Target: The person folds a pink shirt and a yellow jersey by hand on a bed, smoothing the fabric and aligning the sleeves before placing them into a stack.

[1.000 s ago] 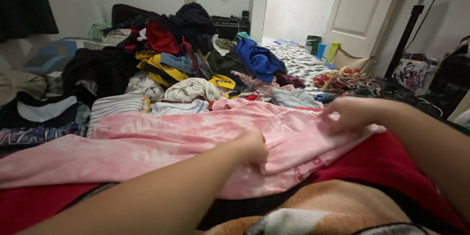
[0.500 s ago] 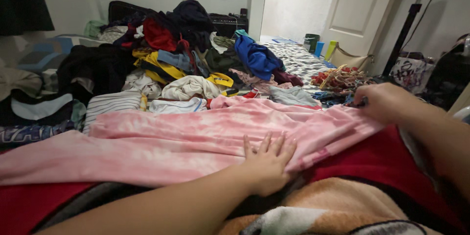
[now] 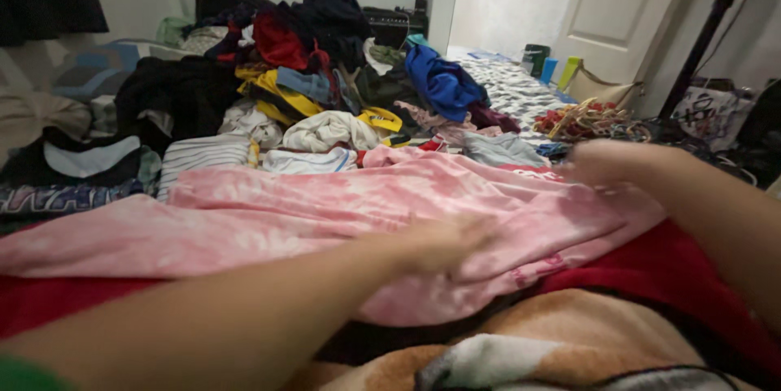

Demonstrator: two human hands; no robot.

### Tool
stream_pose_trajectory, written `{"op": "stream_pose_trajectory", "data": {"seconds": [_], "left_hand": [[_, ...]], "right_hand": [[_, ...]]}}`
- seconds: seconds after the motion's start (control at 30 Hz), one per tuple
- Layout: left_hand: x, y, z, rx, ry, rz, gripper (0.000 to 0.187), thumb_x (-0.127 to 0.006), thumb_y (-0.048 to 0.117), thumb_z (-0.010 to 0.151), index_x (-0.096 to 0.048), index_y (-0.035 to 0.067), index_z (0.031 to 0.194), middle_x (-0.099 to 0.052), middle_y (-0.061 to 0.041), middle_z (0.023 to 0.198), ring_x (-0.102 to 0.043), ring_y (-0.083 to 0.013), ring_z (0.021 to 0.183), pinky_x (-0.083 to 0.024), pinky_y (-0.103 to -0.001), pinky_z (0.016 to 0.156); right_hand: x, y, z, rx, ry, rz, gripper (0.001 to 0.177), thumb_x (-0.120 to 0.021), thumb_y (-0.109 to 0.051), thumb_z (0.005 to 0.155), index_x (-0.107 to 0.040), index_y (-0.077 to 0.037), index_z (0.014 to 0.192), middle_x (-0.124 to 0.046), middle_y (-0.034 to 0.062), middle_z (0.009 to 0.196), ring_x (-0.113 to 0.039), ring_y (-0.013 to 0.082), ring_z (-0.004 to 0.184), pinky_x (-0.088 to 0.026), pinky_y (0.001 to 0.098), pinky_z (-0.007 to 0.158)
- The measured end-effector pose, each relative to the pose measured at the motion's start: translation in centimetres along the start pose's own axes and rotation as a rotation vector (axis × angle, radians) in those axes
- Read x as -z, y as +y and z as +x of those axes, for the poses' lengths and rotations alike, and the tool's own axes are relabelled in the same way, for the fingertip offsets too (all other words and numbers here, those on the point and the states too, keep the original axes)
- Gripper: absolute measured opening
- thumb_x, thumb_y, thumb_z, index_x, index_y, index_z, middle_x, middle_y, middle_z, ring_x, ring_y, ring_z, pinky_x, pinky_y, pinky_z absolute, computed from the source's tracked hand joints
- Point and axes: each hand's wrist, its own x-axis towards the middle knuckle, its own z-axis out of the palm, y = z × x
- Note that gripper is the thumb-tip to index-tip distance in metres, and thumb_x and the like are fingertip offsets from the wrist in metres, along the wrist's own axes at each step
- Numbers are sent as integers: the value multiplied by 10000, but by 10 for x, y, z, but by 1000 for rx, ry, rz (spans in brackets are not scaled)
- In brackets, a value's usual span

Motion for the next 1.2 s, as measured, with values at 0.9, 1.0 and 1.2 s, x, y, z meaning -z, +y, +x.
{"op": "stream_pose_trajectory", "data": {"seconds": [0.9, 1.0, 1.2], "left_hand": [[33, -32, -1, 304, 389, 500, 860, -273, 715, 946, -71, 255, 1644, 101, -56, 1729, 164, -462, 1560, 93, -835, 1108], [42, -37, 14, 267, 466, 428, 883, -371, 708, 935, -121, 225, 1631, 60, -88, 1710, 116, -481, 1534, 94, -817, 1096], [100, -27, 69, 81, 732, 522, 712, -550, 587, 947, -446, 149, 1498, -312, -88, 1624, -235, -323, 1522, -20, -787, 1167]], "right_hand": [[-56, 2, 133, -422, 44, 387, 263, -708, -274, 898, -811, -134, 1096, -813, 167, 901, -781, 320, 739, -630, 444, 689], [-63, -5, 166, -218, -41, 309, 301, -693, -333, 907, -834, -106, 1047, -818, 123, 883, -772, 257, 752, -625, 411, 704], [-31, -89, 146, -186, -132, 380, 451, -675, -487, 945, -801, -109, 1156, -809, 112, 1016, -736, 237, 840, -557, 378, 772]]}}
